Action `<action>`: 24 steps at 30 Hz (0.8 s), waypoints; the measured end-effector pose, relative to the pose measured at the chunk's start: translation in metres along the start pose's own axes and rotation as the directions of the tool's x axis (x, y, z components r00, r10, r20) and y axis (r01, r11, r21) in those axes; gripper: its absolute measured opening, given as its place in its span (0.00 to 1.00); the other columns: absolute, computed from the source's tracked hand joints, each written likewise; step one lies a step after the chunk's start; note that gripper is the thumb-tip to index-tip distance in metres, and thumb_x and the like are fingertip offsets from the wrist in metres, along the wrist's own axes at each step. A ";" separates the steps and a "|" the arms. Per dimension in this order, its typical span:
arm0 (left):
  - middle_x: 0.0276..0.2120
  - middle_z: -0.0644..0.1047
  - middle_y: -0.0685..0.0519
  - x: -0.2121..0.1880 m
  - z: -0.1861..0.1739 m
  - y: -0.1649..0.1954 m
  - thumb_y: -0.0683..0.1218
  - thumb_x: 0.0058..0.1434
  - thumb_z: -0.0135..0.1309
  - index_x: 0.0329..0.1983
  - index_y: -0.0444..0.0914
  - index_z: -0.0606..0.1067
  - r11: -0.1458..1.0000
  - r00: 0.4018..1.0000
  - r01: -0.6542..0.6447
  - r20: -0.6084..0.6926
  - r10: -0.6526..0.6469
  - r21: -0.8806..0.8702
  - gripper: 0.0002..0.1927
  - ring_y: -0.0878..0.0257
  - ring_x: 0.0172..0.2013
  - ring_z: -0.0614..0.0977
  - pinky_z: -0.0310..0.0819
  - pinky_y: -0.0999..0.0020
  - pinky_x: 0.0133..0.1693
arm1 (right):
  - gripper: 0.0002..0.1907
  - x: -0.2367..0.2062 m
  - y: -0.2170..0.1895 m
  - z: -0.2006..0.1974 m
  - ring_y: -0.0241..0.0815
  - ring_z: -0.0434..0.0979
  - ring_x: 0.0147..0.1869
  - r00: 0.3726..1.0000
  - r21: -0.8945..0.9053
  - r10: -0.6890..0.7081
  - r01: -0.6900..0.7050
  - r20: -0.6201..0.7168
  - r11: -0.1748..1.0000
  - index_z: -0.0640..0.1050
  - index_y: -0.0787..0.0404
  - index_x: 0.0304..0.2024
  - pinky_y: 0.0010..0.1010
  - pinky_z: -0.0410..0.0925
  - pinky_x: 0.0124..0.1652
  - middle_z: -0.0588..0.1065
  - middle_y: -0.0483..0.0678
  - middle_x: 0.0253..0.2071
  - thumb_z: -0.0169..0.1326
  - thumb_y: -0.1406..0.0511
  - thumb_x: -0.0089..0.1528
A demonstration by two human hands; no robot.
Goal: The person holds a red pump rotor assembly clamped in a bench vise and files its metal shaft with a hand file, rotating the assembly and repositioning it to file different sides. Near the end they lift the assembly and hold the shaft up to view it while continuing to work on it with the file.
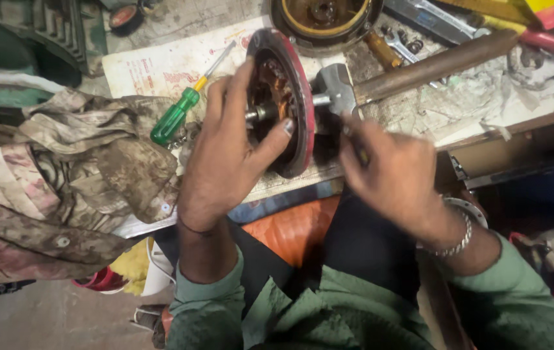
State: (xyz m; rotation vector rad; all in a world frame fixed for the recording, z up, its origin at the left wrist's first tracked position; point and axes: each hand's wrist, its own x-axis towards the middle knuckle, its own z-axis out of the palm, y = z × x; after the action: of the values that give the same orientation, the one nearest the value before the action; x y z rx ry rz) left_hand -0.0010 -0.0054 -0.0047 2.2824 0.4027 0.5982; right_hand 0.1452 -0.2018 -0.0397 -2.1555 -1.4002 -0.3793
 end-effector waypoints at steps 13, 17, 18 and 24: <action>0.70 0.63 0.33 -0.003 -0.007 -0.006 0.51 0.66 0.59 0.79 0.32 0.52 0.992 0.987 -0.104 0.113 0.110 -0.065 0.45 0.40 0.71 0.68 0.63 0.53 0.68 | 0.15 -0.003 -0.004 -0.010 0.47 0.77 0.22 0.999 0.035 -0.016 0.018 -0.042 0.999 0.80 0.62 0.53 0.38 0.68 0.25 0.77 0.50 0.24 0.63 0.67 0.64; 0.62 0.67 0.36 -0.002 -0.004 -0.002 0.51 0.66 0.58 0.78 0.32 0.53 0.995 0.993 -0.078 0.085 0.083 -0.061 0.43 0.43 0.61 0.74 0.69 0.55 0.62 | 0.16 -0.001 -0.006 -0.007 0.50 0.77 0.23 1.000 0.011 0.005 -0.005 -0.023 1.000 0.79 0.60 0.53 0.41 0.68 0.25 0.76 0.51 0.23 0.63 0.66 0.63; 0.58 0.69 0.38 -0.001 -0.003 -0.001 0.51 0.65 0.57 0.78 0.33 0.54 0.996 0.995 -0.055 0.078 0.060 -0.067 0.43 0.44 0.58 0.76 0.71 0.55 0.60 | 0.15 -0.001 -0.006 -0.007 0.50 0.77 0.22 1.000 0.001 0.013 -0.013 -0.016 1.000 0.79 0.60 0.53 0.41 0.68 0.25 0.76 0.51 0.22 0.63 0.66 0.64; 0.55 0.68 0.37 0.003 0.007 0.003 0.49 0.62 0.58 0.76 0.34 0.56 0.998 1.000 -0.022 -0.021 0.021 -0.054 0.41 0.42 0.53 0.78 0.73 0.53 0.55 | 0.14 0.001 -0.009 -0.012 0.52 0.78 0.23 0.998 0.004 0.056 -0.056 -0.005 0.998 0.80 0.59 0.51 0.43 0.68 0.25 0.74 0.52 0.20 0.63 0.64 0.63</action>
State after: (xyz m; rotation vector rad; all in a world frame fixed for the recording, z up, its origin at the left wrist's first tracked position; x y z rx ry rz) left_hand 0.0055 -0.0109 -0.0060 2.2333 0.3673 0.6360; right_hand 0.1381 -0.2052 -0.0268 -2.1844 -1.3339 -0.3607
